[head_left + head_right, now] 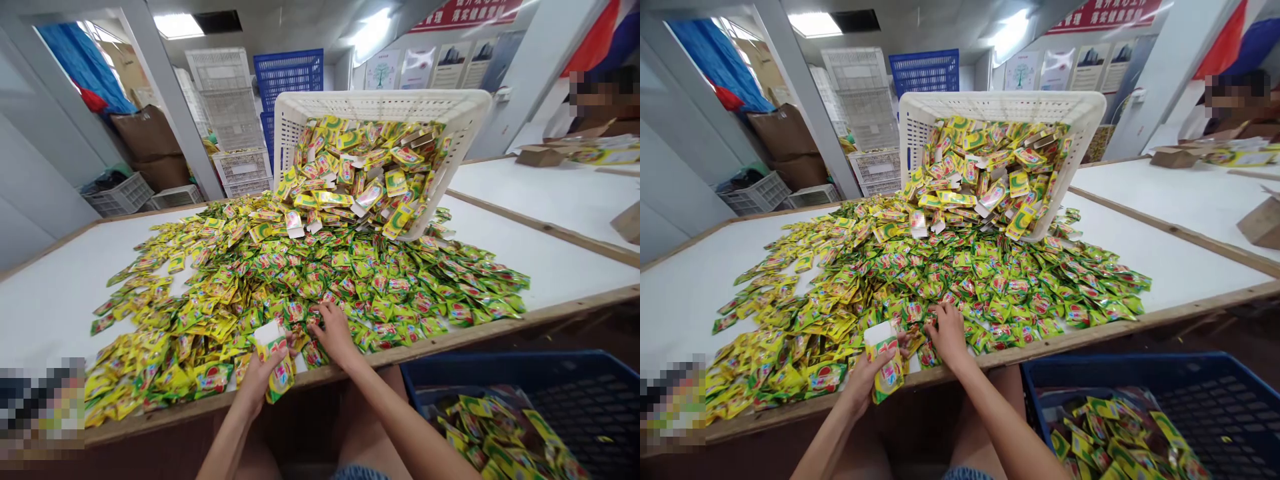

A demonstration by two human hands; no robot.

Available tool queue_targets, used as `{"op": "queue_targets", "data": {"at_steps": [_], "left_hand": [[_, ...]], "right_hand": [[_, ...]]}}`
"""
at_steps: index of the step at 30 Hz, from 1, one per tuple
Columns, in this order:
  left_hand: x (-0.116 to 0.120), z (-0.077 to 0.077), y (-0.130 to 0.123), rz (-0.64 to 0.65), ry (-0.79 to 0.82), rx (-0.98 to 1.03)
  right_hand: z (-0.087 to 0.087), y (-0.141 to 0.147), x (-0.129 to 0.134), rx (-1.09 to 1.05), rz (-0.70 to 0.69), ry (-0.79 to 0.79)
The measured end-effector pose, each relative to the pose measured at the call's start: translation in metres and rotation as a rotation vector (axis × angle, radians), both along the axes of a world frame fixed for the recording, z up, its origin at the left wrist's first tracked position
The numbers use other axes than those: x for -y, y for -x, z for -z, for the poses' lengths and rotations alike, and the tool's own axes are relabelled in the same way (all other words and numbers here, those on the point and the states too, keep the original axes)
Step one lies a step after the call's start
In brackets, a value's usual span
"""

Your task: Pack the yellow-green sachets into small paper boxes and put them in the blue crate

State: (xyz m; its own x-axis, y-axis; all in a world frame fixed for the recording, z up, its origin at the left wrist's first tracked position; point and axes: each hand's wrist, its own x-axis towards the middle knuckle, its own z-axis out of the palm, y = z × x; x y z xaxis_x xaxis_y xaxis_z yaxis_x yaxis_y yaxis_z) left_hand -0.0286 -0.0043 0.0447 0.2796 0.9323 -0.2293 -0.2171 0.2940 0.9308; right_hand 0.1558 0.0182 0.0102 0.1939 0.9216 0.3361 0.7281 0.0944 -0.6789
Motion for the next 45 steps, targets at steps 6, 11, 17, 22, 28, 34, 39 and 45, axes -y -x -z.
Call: {"op": "queue_targets", "data": {"at_steps": [6, 11, 17, 22, 28, 34, 39, 45], "left_hand": [[-0.006, -0.006, 0.001, 0.024, 0.101, -0.082], [-0.007, -0.012, 0.0, 0.09, 0.132, -0.184], [-0.008, -0.009, -0.002, 0.09, 0.115, -0.143], [-0.002, -0.009, 0.0, 0.045, 0.15, -0.158], [0.006, -0.011, 0.006, 0.049, 0.156, -0.136], [0.009, -0.01, -0.009, 0.119, 0.156, 0.009], [0.009, -0.01, -0.019, 0.132, 0.085, 0.057], [-0.003, -0.002, -0.029, 0.038, -0.063, -0.025]], "right_hand": [[0.007, -0.001, -0.003, 0.056, -0.02, 0.044], [0.001, -0.016, 0.007, -0.295, 0.016, 0.018], [-0.004, 0.004, 0.017, -0.323, -0.155, 0.177], [0.001, 0.03, 0.02, 0.019, -0.006, 0.181], [0.005, 0.024, 0.021, -0.306, -0.007, 0.079], [-0.005, 0.022, 0.024, -0.886, -0.135, -0.007], [-0.014, 0.017, 0.027, -0.964, -0.213, 0.128], [-0.034, -0.014, 0.022, -0.855, -0.033, -0.024]]}}
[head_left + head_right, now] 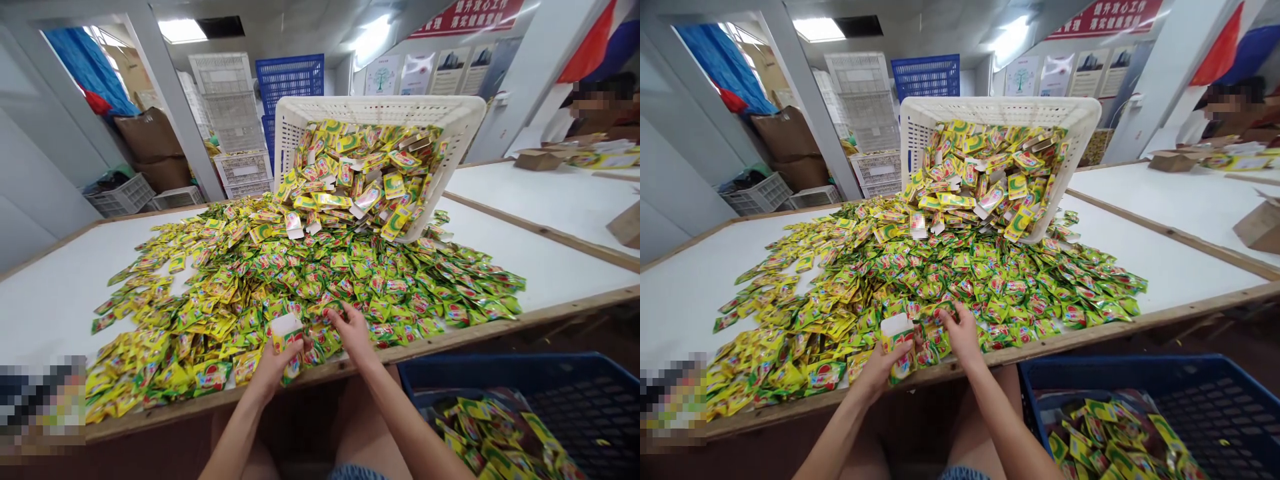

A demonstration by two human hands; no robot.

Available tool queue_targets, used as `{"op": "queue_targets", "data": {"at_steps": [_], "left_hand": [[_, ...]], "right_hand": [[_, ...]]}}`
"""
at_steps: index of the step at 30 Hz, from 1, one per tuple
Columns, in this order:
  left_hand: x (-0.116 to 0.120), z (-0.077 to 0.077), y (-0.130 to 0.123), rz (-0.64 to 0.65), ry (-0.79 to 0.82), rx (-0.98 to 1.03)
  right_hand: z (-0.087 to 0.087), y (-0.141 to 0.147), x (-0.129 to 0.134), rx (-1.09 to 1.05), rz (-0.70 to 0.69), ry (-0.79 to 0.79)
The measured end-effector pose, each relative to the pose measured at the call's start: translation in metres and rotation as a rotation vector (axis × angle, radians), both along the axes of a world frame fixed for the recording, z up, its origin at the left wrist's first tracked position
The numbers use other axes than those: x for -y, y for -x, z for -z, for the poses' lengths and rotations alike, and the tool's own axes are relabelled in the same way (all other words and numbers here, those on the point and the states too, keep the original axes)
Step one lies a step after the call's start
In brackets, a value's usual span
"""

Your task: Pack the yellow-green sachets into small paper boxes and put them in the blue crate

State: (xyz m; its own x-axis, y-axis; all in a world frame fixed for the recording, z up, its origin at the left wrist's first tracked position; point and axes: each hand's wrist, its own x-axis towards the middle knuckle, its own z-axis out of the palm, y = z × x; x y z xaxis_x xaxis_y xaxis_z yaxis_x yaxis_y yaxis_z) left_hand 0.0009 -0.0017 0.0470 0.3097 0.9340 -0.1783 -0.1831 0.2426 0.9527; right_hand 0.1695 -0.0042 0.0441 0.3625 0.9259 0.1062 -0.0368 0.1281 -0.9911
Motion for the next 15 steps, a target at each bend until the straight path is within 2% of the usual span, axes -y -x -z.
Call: {"op": "queue_targets", "data": {"at_steps": [3, 8, 11, 15], "left_hand": [[-0.009, 0.009, -0.01, -0.021, -0.047, -0.072], [-0.018, 0.016, -0.023, 0.169, -0.153, -0.021], [-0.022, 0.02, -0.025, 0.18, -0.185, -0.022], [-0.026, 0.029, -0.023, 0.225, -0.187, 0.016]], "right_hand": [[-0.021, -0.01, -0.005, 0.091, -0.132, -0.083], [-0.048, -0.007, -0.014, 0.624, -0.304, -0.251], [-0.052, -0.002, -0.021, 0.828, -0.363, -0.349], [-0.046, 0.007, -0.026, 0.932, -0.406, -0.427]]}}
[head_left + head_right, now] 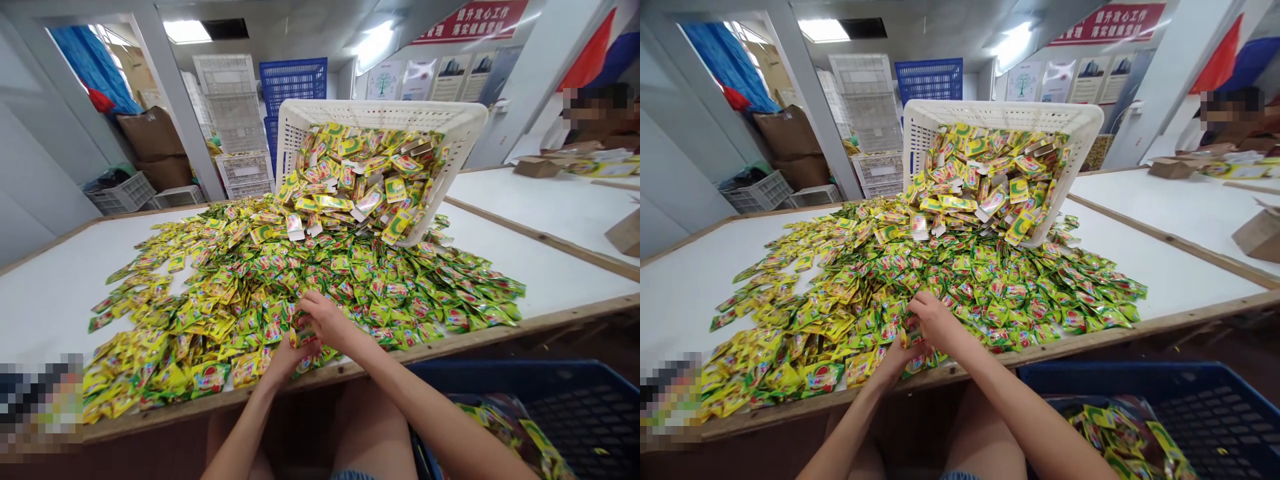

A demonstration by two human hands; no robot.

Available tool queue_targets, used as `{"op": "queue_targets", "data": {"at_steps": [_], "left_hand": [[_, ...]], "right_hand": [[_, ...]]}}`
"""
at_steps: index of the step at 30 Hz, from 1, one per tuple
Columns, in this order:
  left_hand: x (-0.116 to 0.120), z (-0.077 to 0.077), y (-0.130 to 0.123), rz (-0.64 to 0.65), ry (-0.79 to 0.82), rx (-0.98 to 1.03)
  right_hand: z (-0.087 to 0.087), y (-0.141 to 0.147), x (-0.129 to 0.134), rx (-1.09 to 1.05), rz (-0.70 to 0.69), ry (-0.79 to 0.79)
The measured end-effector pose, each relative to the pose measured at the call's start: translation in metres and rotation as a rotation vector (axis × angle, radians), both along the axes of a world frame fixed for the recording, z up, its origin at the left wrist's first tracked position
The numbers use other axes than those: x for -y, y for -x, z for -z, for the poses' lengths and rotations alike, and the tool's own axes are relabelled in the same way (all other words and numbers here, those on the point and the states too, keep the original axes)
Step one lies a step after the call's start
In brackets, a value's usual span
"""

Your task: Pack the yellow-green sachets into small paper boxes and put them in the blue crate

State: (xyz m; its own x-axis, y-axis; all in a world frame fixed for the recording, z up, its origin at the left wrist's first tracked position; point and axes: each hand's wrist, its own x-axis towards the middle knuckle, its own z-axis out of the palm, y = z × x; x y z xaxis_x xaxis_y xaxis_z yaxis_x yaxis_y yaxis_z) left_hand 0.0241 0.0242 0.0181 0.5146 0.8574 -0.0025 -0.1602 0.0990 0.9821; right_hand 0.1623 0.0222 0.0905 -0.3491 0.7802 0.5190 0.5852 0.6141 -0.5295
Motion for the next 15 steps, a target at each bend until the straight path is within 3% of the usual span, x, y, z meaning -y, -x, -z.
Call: {"op": "queue_targets", "data": {"at_steps": [3, 8, 15], "left_hand": [[0.001, 0.003, 0.0, -0.048, 0.027, 0.069], [0.003, 0.001, 0.0, -0.115, 0.027, 0.037], [0.001, 0.01, 0.002, -0.218, -0.05, -0.043]], "right_hand": [[0.008, 0.005, -0.002, 0.064, 0.009, -0.01], [0.013, 0.008, 0.0, 0.222, 0.151, -0.025], [0.003, 0.012, 0.0, 0.161, 0.083, 0.107]]}}
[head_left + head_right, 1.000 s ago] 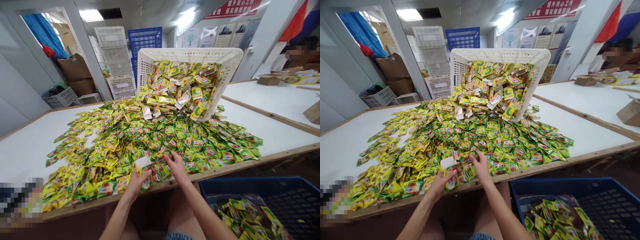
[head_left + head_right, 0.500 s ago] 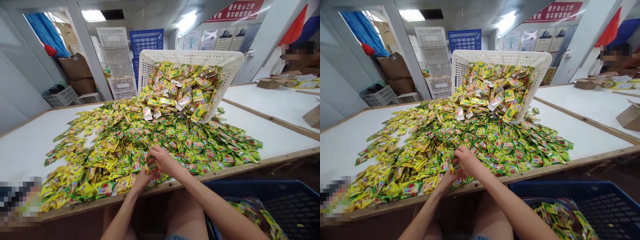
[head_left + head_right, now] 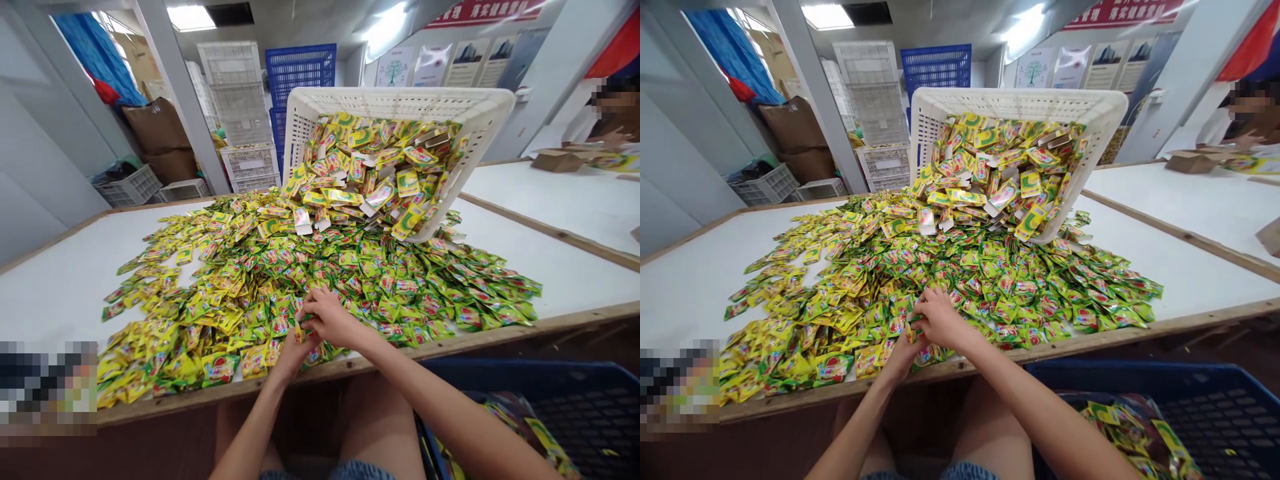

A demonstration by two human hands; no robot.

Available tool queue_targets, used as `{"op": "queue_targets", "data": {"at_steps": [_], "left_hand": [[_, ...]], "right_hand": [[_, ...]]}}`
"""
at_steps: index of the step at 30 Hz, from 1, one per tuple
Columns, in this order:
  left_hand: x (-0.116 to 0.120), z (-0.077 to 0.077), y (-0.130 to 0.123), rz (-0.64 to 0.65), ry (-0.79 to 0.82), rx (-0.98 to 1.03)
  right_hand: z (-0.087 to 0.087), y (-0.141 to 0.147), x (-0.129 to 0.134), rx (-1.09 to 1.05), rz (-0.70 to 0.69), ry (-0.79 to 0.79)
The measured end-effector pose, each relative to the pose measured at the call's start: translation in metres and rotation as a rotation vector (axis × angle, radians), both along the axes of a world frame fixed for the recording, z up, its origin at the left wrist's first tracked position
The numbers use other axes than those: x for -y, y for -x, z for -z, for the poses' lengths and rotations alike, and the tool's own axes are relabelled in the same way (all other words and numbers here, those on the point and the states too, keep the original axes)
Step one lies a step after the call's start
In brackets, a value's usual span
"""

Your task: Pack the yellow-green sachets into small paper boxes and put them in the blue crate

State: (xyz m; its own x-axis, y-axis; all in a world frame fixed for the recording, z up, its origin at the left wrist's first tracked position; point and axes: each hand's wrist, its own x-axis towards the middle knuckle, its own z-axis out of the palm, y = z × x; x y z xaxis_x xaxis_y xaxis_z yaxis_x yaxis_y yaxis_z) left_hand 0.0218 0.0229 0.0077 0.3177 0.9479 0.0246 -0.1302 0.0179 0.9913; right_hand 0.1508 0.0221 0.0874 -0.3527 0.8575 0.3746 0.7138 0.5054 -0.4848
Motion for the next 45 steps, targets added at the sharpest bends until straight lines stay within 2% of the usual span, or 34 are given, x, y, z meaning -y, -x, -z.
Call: {"op": "queue_targets", "data": {"at_steps": [7, 13, 18, 22, 25, 27, 29, 33, 36, 40, 45], "left_hand": [[-0.001, 0.011, 0.002, -0.101, 0.049, 0.016], [0.001, 0.008, 0.004, -0.117, 0.073, 0.015], [0.001, 0.003, 0.003, -0.088, 0.004, 0.01], [0.0, 0.004, 0.004, -0.09, -0.057, -0.013], [-0.002, 0.009, 0.006, -0.107, -0.088, -0.019], [-0.004, 0.011, 0.007, -0.13, -0.09, -0.021], [-0.006, 0.01, 0.008, -0.112, -0.079, -0.012], [-0.004, 0.0, 0.004, 0.042, -0.06, -0.009], [0.004, -0.007, 0.002, 0.014, -0.086, -0.037], [0.016, -0.008, 0.005, -0.132, -0.173, -0.025], [0.014, 0.001, 0.018, -0.07, -0.156, -0.083]], "right_hand": [[0.011, 0.017, 0.004, -0.146, 0.124, -0.036], [0.015, 0.014, 0.01, -0.161, 0.192, -0.02], [0.013, 0.005, 0.015, -0.001, 0.236, -0.051], [0.011, 0.007, 0.012, 0.135, 0.174, 0.017], [0.012, 0.007, 0.014, 0.155, 0.128, 0.068], [0.017, 0.006, 0.018, 0.04, 0.104, 0.067], [0.026, 0.004, 0.024, -0.187, 0.103, 0.073], [0.05, 0.002, 0.034, -0.634, 0.136, 0.126], [0.063, 0.002, 0.035, -0.819, 0.159, 0.143], [0.07, 0.002, 0.032, -0.842, 0.206, 0.137], [0.065, -0.002, 0.029, -0.691, 0.146, 0.131]]}}
